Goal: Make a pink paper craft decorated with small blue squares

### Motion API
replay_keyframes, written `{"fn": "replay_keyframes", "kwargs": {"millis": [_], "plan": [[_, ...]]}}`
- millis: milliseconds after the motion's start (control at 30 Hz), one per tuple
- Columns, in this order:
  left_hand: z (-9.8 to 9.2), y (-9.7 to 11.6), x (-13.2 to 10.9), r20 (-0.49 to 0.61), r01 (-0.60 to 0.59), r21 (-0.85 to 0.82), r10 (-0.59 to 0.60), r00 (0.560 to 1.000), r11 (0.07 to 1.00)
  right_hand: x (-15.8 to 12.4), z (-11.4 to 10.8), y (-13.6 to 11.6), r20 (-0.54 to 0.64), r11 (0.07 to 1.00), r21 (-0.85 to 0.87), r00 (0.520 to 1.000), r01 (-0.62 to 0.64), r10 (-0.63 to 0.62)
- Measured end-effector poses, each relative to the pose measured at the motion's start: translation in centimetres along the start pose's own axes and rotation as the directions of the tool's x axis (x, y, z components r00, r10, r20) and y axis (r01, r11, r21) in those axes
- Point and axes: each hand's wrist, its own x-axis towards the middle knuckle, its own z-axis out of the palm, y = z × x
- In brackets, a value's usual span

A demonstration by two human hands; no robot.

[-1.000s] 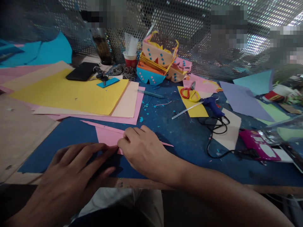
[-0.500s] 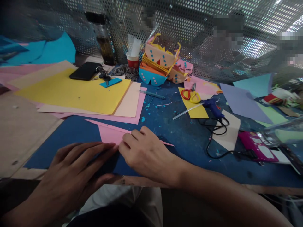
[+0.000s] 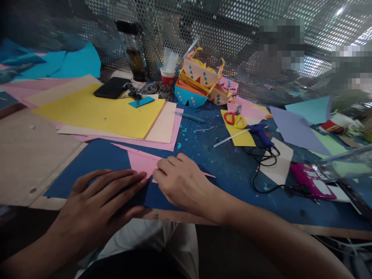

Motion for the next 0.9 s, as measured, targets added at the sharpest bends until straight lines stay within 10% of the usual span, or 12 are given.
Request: {"fn": "replay_keyframes", "kwargs": {"millis": [900], "plan": [[0.7, -0.2, -0.5, -0.077, 0.022, -0.068, -0.027, 0.997, 0.997, -0.2, 1.2, 0.1, -0.171, 0.939, 0.286, 0.954, -0.191, 0.246]]}}
